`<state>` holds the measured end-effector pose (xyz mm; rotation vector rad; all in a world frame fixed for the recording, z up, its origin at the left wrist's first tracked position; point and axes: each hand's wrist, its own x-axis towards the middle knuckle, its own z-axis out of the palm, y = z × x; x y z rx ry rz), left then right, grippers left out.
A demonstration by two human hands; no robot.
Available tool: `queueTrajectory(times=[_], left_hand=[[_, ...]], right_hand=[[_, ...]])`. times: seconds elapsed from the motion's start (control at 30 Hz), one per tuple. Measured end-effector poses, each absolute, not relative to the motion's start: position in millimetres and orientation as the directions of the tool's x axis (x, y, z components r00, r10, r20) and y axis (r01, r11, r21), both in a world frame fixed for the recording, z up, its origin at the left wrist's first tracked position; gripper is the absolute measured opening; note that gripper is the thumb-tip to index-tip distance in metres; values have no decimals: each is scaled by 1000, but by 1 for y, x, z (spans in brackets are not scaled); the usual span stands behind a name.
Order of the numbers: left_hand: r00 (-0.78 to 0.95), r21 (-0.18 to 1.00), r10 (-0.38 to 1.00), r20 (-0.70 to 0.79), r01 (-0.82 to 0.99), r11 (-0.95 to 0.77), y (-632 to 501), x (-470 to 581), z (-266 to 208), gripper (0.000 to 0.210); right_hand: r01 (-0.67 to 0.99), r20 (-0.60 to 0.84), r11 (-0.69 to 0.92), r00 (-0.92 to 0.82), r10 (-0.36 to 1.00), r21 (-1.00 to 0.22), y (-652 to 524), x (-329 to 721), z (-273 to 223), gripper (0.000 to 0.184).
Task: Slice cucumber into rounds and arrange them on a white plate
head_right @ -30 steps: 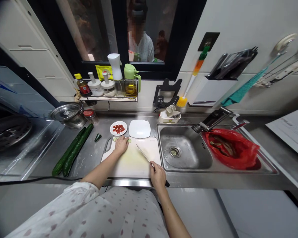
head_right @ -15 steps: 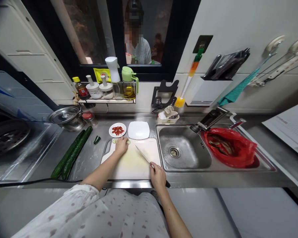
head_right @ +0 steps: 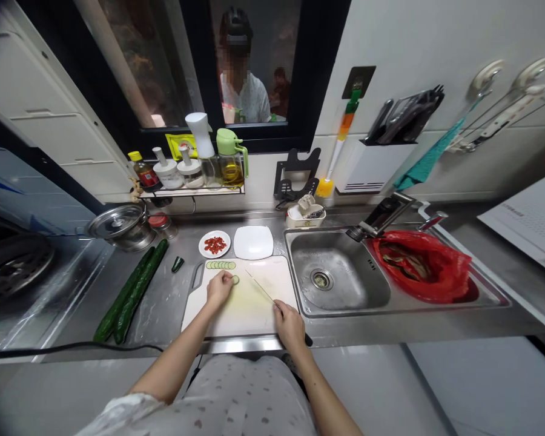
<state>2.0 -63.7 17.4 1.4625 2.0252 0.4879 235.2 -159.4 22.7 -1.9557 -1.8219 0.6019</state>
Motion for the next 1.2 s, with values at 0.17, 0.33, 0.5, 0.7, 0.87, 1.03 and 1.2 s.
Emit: queueTrajectory(times=[0.17, 0.33, 0.5, 0.7, 0.87, 1.03, 1.2], left_hand=[[-280, 585, 928, -247, 720, 373, -85, -14, 8, 11], [-309, 531, 928, -207, 762, 371, -89, -17, 6, 17], [-267, 516, 948, -176, 795, 320, -94, -13, 2, 20], [-275, 502, 945, -175, 801, 326, -98, -16, -1, 19], [-256, 514, 948, -187, 797, 317, -98, -17, 1, 18], [-264, 532, 940, -216, 776, 340, -98, -18, 1, 18], [-312, 552, 924, -219, 741, 381, -97, -20, -1, 25]], right_hand=[[865, -83, -29, -15, 996, -501, -152, 229, 30, 42], [920, -187, 34, -115, 976, -390, -149, 218, 42, 35], [956, -265, 55, -134, 955, -287, -147, 212, 50, 33], [973, -311, 74, -141, 940, -219, -144, 214, 55, 30], [977, -319, 96, -154, 935, -191, -143, 216, 57, 30], [979, -328, 111, -162, 931, -170, -144, 213, 60, 31], [980, -368, 115, -169, 914, -165, -142, 208, 66, 32]])
